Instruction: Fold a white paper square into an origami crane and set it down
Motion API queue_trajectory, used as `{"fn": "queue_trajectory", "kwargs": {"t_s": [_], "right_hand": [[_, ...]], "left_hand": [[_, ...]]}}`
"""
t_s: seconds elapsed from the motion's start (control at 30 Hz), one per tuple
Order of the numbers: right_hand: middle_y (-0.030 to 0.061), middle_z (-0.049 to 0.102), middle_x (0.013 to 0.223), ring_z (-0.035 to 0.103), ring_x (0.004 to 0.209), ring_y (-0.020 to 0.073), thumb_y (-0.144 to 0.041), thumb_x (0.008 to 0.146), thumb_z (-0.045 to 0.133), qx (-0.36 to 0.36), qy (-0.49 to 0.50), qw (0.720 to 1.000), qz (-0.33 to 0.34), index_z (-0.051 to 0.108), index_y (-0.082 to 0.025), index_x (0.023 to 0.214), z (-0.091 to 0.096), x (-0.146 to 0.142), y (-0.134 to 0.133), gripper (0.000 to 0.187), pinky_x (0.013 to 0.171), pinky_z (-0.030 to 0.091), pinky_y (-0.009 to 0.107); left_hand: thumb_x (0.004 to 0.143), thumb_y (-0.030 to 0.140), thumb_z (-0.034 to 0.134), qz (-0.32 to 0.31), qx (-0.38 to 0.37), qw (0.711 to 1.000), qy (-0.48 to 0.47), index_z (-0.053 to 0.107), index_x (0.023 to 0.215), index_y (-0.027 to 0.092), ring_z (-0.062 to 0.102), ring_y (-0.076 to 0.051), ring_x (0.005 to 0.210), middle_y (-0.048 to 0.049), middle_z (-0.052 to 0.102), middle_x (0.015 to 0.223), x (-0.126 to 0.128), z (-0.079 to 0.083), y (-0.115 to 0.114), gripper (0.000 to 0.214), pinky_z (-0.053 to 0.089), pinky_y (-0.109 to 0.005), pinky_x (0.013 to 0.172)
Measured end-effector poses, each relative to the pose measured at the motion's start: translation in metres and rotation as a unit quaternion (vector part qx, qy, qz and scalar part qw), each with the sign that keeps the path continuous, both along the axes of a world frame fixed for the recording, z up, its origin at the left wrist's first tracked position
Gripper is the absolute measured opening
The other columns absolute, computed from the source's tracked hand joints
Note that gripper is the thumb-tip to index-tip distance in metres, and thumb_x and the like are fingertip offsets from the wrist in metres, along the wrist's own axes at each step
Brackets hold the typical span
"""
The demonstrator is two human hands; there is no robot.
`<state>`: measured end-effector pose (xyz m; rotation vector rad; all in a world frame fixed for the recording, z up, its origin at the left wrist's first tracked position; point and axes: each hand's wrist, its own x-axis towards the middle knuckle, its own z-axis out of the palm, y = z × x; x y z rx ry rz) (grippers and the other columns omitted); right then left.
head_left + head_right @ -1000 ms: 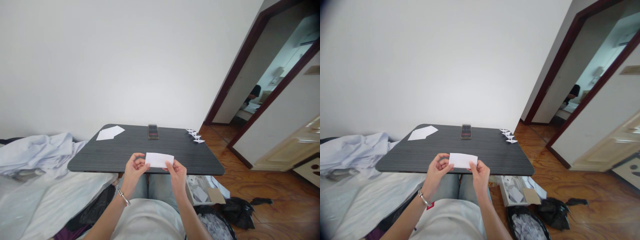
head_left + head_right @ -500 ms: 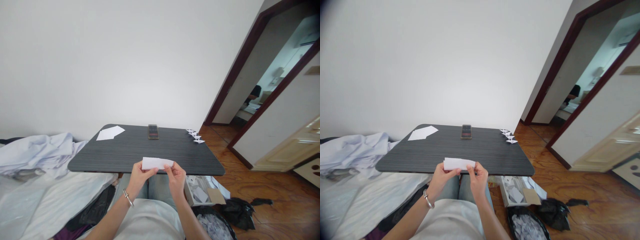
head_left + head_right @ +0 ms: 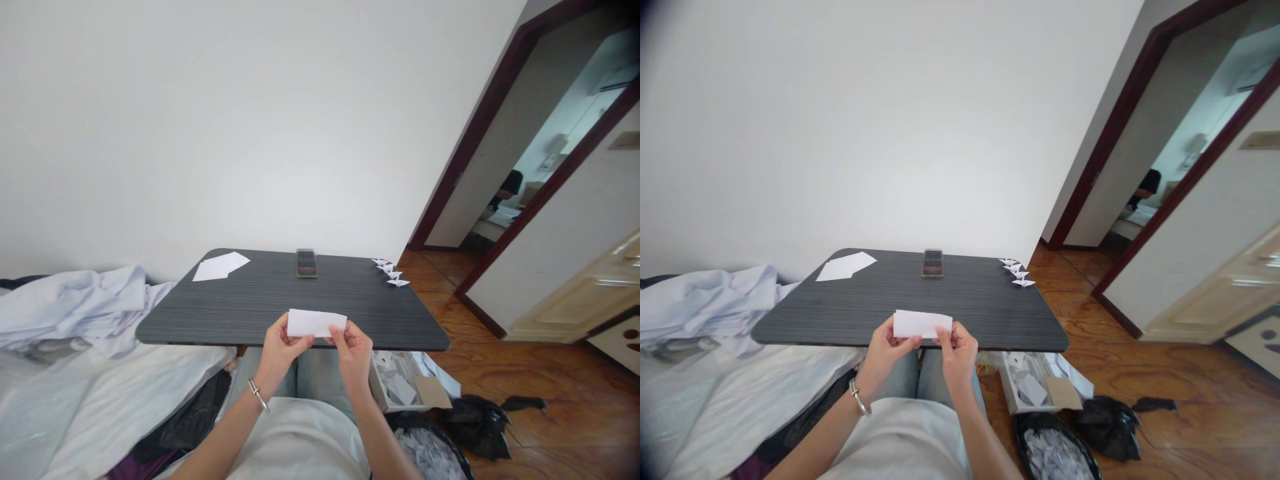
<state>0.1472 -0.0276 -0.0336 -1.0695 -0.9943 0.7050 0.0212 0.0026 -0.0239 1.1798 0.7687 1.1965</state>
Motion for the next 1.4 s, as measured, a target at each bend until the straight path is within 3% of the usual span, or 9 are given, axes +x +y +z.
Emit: {"fn": "queue_trajectory", "kwargs": {"t_s": [0.3, 0.53, 1.0, 1.2, 1.3, 1.4], "right_hand": [[0.0002, 0.056, 0.058, 0.052, 0.054, 0.0122, -0.036, 0.074, 0.058, -0.008, -0.002, 1.000, -0.004, 0.061, -0.013, 0.073, 0.001, 0.002, 0.002, 0.023, 0.052, 0.049, 0.025], [0.0004, 0.057, 0.058, 0.052, 0.052, 0.0118, -0.038, 0.074, 0.058, -0.008, -0.005, 1.000, -0.020, 0.062, -0.012, 0.075, -0.002, 0.007, 0.004, 0.026, 0.050, 0.049, 0.025], [0.0003, 0.058, 0.056, 0.053, 0.049, 0.0122, -0.039, 0.073, 0.060, -0.015, -0.005, 0.999, -0.040, 0.063, -0.012, 0.077, -0.006, 0.011, 0.008, 0.028, 0.049, 0.048, 0.025], [0.0004, 0.059, 0.056, 0.055, 0.050, 0.0126, -0.038, 0.073, 0.059, -0.024, -0.002, 1.000, -0.017, 0.063, -0.012, 0.074, -0.004, 0.009, 0.006, 0.026, 0.049, 0.046, 0.023], [0.0003, 0.060, 0.058, 0.054, 0.051, 0.0122, -0.036, 0.073, 0.060, -0.025, 0.002, 1.000, 0.006, 0.063, -0.012, 0.072, -0.002, 0.005, 0.004, 0.024, 0.051, 0.047, 0.023], [-0.0005, 0.057, 0.056, 0.052, 0.052, 0.0113, -0.033, 0.073, 0.059, -0.020, 0.007, 1.000, 0.021, 0.062, -0.013, 0.070, 0.000, 0.002, 0.003, 0.021, 0.050, 0.046, 0.023]], "left_hand": [[0.059, 0.020, 0.072, -0.026, -0.028, 0.999, -0.019, 0.050, 0.087, 0.015, 0.061, -0.011, 0.064, -0.0016, 0.066, 0.076, -0.008, -0.001, 0.005, 0.036, 0.048, -0.022, 0.063], [0.061, 0.022, 0.070, -0.002, -0.018, 1.000, -0.007, 0.050, 0.087, 0.015, 0.058, -0.010, 0.056, 0.0023, 0.061, 0.060, -0.020, 0.003, 0.007, 0.034, 0.046, -0.022, 0.059], [0.060, 0.022, 0.071, 0.016, -0.013, 1.000, 0.003, 0.052, 0.089, 0.014, 0.056, -0.011, 0.057, 0.0014, 0.061, 0.060, -0.031, 0.006, 0.011, 0.035, 0.043, -0.023, 0.059], [0.068, 0.029, 0.064, -0.044, 0.016, 0.998, 0.035, 0.063, 0.086, 0.013, 0.059, -0.015, 0.068, -0.0046, 0.066, 0.075, -0.025, 0.007, 0.010, 0.024, 0.045, -0.024, 0.063], [0.066, 0.028, 0.066, -0.093, 0.013, 0.993, 0.065, 0.066, 0.084, 0.012, 0.061, -0.020, 0.078, -0.0068, 0.069, 0.082, -0.017, 0.006, 0.009, 0.024, 0.045, -0.030, 0.076], [0.066, 0.027, 0.066, -0.088, 0.009, 0.993, 0.083, 0.067, 0.086, 0.012, 0.062, -0.023, 0.083, -0.0078, 0.070, 0.085, -0.013, 0.003, 0.009, 0.025, 0.044, -0.037, 0.082]]}}
